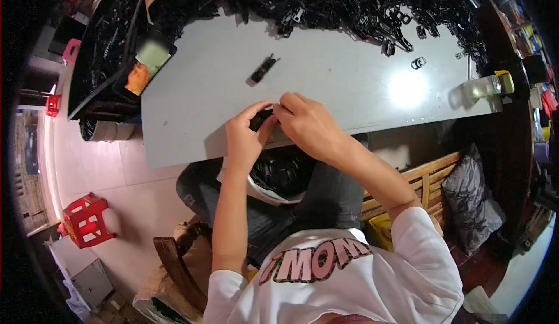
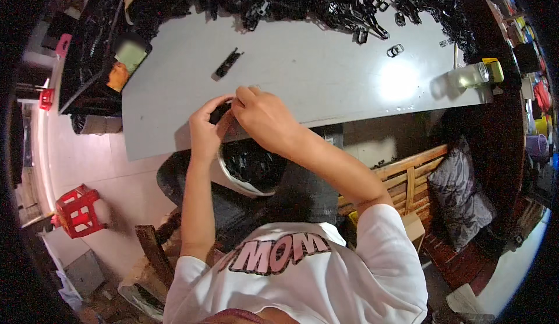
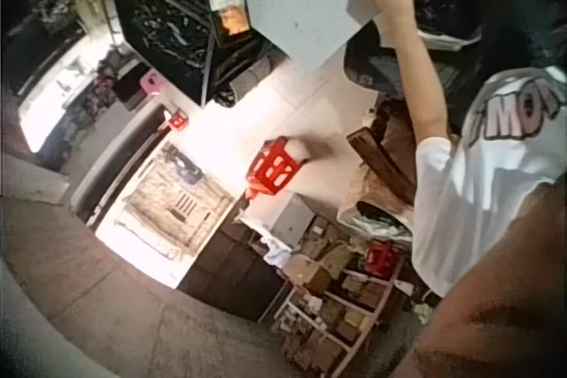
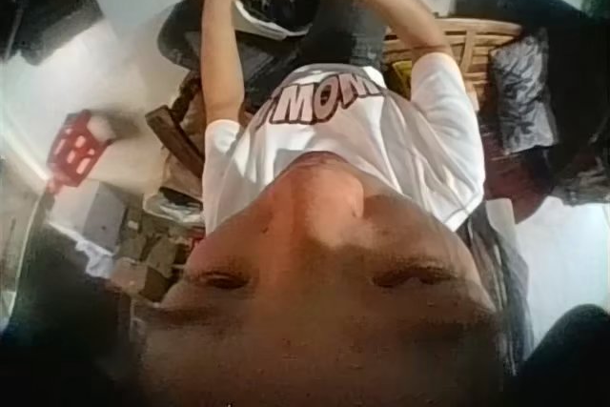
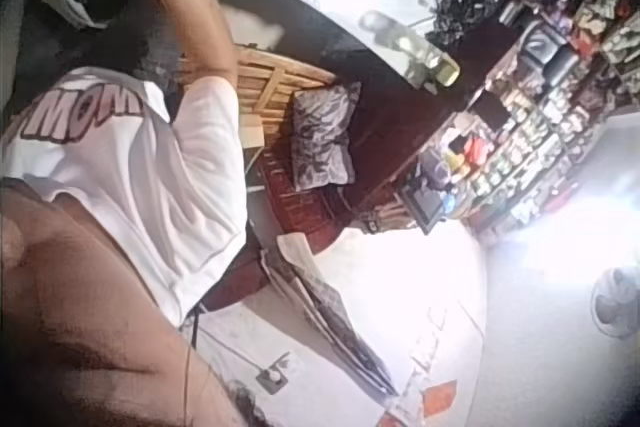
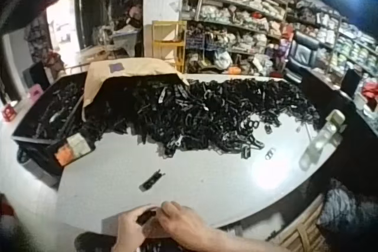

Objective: Assembling small black plastic components by hand at a workbench.

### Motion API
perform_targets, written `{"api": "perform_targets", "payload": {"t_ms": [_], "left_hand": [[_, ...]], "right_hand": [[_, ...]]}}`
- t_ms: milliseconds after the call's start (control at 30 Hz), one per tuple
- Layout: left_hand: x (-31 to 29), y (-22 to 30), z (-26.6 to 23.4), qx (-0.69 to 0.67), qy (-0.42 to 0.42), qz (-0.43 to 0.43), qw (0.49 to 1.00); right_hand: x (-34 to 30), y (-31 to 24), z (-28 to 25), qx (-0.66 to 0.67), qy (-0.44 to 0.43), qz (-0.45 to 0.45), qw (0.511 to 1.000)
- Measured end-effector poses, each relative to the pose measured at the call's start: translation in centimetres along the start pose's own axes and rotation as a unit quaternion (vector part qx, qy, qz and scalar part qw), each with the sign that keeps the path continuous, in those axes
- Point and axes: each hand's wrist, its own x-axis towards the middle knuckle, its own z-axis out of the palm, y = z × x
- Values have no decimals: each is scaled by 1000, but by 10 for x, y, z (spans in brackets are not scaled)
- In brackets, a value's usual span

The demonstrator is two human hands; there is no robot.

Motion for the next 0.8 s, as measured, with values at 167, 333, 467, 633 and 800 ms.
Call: {"api": "perform_targets", "payload": {"t_ms": [167, 333, 467, 633, 800], "left_hand": [[-9, 4, 9, -63, 5, -55, 996], [-12, -9, 8, -102, -44, 24, 994], [-11, -11, 2, -76, -58, 42, 995], [-10, -11, 6, -99, -58, 60, 992], [-8, -5, 15, -125, -42, 16, 991]], "right_hand": [[-14, 15, -10, 177, -19, 131, 975], [-27, 24, -3, 369, -52, 224, 901], [-27, 23, 3, 396, -54, 248, 883], [-28, 25, 3, 402, -31, 212, 890], [-29, 29, 9, 458, 8, 207, 865]]}}
